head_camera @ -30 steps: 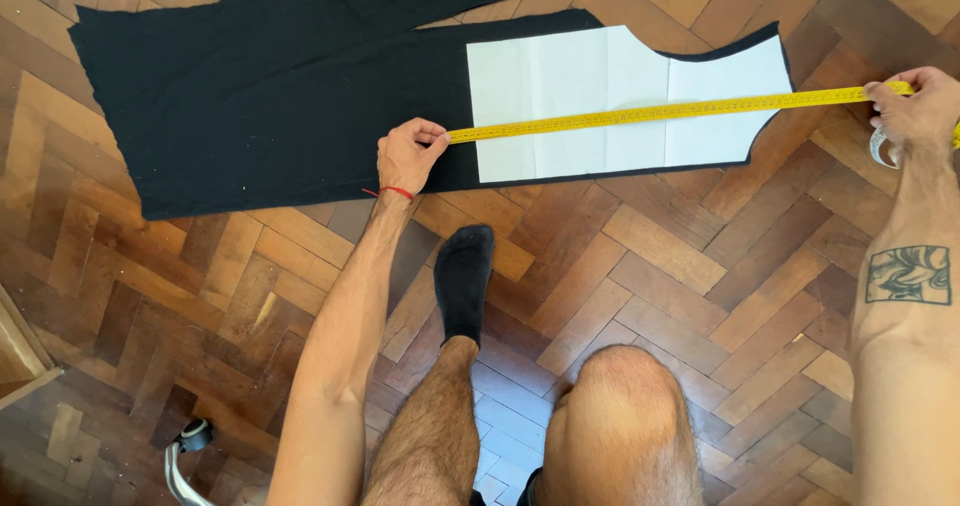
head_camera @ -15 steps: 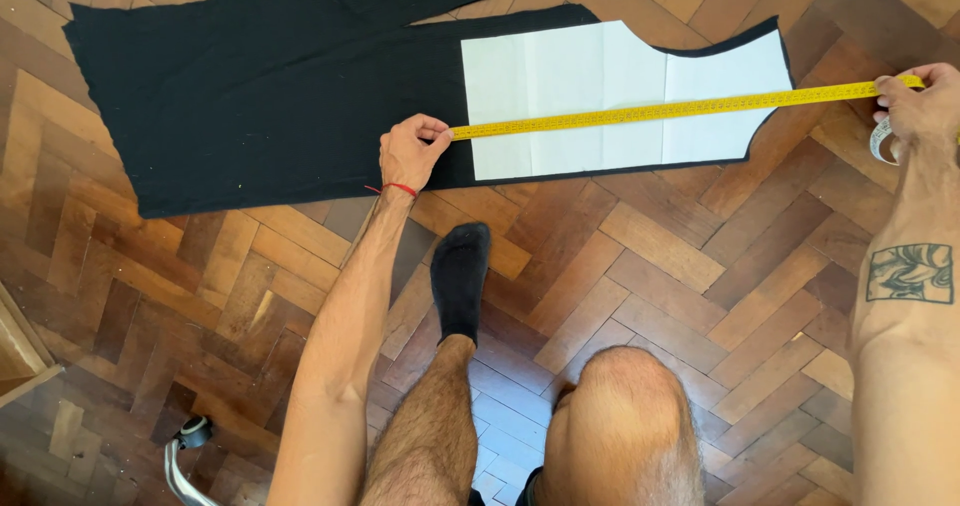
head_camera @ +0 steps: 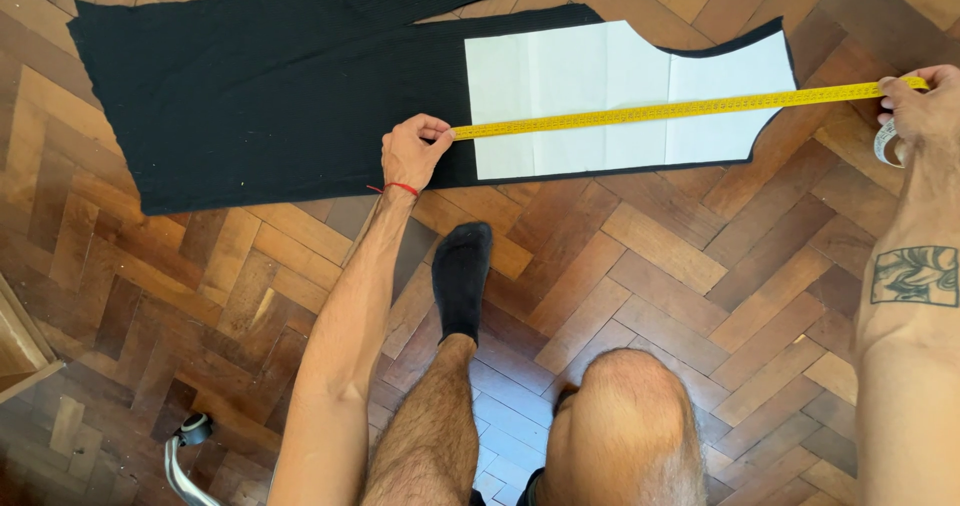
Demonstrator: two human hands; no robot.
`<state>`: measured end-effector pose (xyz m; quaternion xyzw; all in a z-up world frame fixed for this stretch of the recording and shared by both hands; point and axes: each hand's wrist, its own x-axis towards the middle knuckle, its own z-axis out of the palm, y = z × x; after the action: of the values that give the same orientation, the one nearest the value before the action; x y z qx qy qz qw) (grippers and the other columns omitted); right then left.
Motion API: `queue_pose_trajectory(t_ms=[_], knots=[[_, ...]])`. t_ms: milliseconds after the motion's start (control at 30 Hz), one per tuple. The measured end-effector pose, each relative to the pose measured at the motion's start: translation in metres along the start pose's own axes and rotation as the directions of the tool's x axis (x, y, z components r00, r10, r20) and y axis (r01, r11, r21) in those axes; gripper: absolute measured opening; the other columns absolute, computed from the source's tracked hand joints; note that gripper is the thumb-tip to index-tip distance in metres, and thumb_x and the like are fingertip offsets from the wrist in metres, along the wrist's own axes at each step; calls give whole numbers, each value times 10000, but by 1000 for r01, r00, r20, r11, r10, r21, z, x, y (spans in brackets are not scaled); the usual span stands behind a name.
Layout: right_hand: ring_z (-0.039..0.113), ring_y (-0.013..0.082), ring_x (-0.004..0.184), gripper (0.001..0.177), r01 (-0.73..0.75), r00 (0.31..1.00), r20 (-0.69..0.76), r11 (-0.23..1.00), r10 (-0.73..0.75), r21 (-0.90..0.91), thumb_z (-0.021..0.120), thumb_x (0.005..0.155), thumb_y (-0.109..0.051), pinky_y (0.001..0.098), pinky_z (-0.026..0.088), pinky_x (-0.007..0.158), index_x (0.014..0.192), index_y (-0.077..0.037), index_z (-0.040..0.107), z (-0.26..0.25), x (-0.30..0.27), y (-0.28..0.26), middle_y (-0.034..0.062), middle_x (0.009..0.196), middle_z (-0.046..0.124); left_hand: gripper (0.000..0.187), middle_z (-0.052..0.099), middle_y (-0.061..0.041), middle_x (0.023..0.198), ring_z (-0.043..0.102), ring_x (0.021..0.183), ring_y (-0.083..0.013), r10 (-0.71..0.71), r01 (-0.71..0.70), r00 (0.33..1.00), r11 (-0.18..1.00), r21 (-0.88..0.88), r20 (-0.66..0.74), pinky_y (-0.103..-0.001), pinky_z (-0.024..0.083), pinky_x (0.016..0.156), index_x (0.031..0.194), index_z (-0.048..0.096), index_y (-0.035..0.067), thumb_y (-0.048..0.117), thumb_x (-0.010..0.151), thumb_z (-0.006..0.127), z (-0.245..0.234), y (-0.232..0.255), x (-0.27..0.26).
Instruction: The person measures a black long-sleeved shirt laid on the floor using a yellow tape measure and a paper pattern. They then use scissors to cut the fabric along the pattern's edge and trim the sleeves and body of the shirt.
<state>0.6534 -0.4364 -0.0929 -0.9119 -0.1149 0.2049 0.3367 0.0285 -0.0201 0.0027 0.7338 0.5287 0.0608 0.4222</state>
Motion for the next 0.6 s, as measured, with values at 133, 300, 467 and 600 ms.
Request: queue_pose_trajectory(t_ms=[133, 300, 467, 600], knots=[[716, 151, 872, 215, 215, 976, 27, 976, -215, -25, 744, 1276, -88, 256, 646, 675, 1320, -75, 534, 13, 52, 80, 106, 1103, 651, 146, 821, 12, 904, 751, 758, -81, -27, 27, 1000, 998, 59, -2, -246, 611, 703, 1047, 824, 137, 226, 933, 802, -2, 4, -2], [600, 133, 1079, 117, 78, 987, 130, 992, -91, 100, 612, 1281, -173, 303, 506, 863, 1250, -209, 505, 14, 52, 80, 39, 1201, 596, 167, 804, 27, 867, 713, 681, -79, -25, 26, 999, 999, 41, -38, -235, 569, 634, 1030, 824, 134, 250, 910, 824, -1, 5, -3], [587, 178, 1133, 123, 90, 984, 143, 991, -104, 97, 617, 1270, -256, 352, 521, 927, 1324, -160, 563, 16, 65, 100, 76, 1252, 597, 143, 802, 28, 849, 710, 677, -77, -18, 19, 998, 1000, 19, -62, -234, 562, 632, 1016, 819, 139, 228, 905, 827, 1, 5, -5], [519, 191, 1169, 149, 144, 971, 180, 986, -156, 82, 560, 1315, -283, 385, 458, 976, 1259, -147, 536, 18, 73, 111, 77, 1242, 530, 174, 795, 25, 868, 702, 684, -71, -39, 38, 998, 999, -7, -50, -226, 553, 626, 1066, 793, 140, 232, 921, 820, -1, 10, -6]])
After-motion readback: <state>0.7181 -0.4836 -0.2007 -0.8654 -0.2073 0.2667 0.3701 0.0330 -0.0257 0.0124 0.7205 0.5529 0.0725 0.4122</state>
